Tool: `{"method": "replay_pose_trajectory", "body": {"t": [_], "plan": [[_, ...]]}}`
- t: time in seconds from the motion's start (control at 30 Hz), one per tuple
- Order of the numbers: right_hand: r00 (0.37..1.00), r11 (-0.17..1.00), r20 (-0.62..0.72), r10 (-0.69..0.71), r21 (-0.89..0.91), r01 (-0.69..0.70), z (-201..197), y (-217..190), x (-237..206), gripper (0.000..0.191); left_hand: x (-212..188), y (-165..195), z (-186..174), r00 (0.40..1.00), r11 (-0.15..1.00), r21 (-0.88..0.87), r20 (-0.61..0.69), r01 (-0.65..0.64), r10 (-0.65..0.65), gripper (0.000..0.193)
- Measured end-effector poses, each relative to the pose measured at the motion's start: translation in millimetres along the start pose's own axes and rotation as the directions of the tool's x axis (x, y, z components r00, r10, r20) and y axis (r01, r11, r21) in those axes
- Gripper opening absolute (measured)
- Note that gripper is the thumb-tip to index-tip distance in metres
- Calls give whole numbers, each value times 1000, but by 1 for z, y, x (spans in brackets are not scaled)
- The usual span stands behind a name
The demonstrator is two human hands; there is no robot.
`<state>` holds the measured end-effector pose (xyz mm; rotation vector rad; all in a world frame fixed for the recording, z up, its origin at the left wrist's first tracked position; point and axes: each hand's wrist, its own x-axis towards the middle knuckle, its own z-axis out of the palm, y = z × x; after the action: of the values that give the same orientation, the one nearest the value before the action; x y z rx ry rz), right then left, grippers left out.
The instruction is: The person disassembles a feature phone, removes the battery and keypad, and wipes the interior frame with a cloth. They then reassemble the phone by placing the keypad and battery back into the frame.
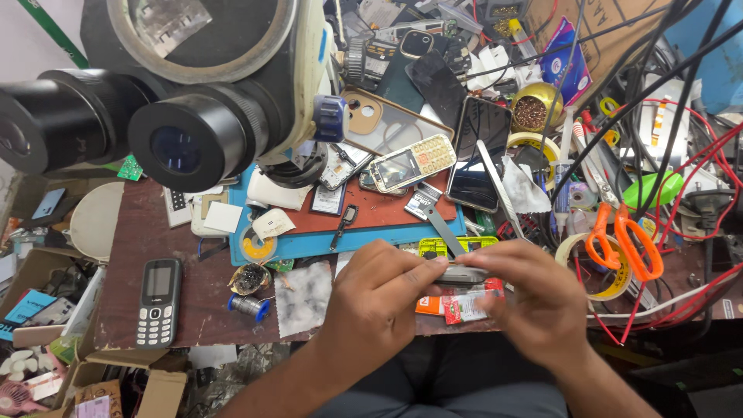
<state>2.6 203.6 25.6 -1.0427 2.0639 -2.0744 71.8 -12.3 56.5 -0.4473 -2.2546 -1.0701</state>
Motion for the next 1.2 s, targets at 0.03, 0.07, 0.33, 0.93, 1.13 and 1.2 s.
{"method": "replay_pose_trajectory", "body": {"t": [0.03, 0.07, 0.33, 0.93, 1.13, 1.2], "plan": [[995, 990, 80, -57, -128, 67, 1, -2, 2, 48, -1, -1, -2, 999, 999, 27, 17, -29, 28, 39], [996, 977, 64, -59, -203, 70, 4, -4, 2, 39, -2, 0, -3, 998, 997, 54, 34, -54, 53, 41], [995, 962, -57, -84, -264, 66, 17, -5, -8, 20, 3, 6, 2, 998, 998, 39, 39, -51, 50, 35], [994, 981, -23, -103, -167, 98, 5, -17, -2, 21, -2, 21, 0, 996, 990, -113, -13, 85, -87, 28], [985, 970, -100, -141, -216, 116, 18, -12, -17, 18, -10, 21, 19, 981, 998, -50, -187, 38, -46, 23], [990, 983, -113, -89, -168, 70, 18, -7, -21, 18, -14, 19, 20, 982, 997, -46, -178, 57, -64, 22]]}}
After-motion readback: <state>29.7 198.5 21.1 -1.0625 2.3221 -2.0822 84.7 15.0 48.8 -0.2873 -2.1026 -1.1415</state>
